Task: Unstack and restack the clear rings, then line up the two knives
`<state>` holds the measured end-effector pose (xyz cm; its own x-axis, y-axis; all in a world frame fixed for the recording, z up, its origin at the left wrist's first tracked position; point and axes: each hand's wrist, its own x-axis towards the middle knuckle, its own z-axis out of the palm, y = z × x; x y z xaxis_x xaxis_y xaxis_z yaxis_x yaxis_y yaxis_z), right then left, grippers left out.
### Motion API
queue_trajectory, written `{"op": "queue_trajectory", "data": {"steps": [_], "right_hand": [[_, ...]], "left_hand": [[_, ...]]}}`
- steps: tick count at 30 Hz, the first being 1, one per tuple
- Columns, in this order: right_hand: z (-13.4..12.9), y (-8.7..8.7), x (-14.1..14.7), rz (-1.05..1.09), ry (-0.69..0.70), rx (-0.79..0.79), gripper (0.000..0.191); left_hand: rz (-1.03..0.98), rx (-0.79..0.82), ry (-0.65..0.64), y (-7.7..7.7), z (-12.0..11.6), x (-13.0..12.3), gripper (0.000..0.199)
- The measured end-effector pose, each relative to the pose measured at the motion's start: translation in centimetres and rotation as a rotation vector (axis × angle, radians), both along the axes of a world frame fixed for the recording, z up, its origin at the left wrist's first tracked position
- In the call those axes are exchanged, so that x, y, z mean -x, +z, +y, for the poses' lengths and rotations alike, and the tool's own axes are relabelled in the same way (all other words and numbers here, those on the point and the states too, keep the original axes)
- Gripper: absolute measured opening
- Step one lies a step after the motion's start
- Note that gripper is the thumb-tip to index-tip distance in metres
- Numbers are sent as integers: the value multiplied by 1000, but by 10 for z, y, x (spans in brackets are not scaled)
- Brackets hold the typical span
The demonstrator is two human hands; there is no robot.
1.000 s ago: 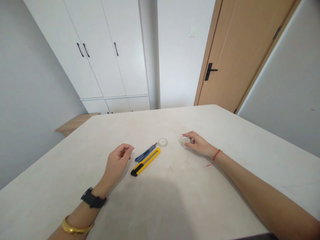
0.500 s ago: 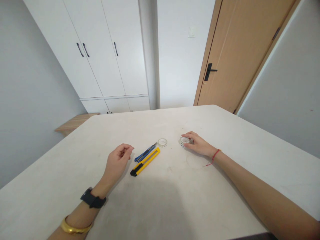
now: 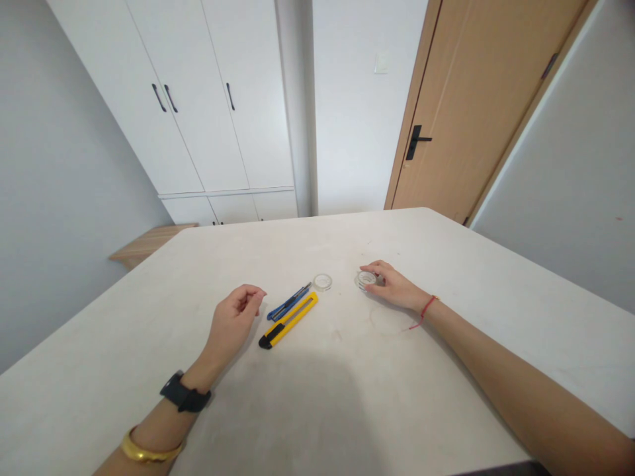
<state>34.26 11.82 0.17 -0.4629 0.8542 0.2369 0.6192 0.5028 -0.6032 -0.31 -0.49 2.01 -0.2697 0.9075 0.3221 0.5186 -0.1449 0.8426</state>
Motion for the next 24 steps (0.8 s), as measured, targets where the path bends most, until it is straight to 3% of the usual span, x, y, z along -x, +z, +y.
{"op": "queue_trajectory", "data": {"steps": [24], "right_hand": [[0,-1,1,7,-11,10,42]], "left_hand": [[-4,-7,-8,1,0,-1,26]]}}
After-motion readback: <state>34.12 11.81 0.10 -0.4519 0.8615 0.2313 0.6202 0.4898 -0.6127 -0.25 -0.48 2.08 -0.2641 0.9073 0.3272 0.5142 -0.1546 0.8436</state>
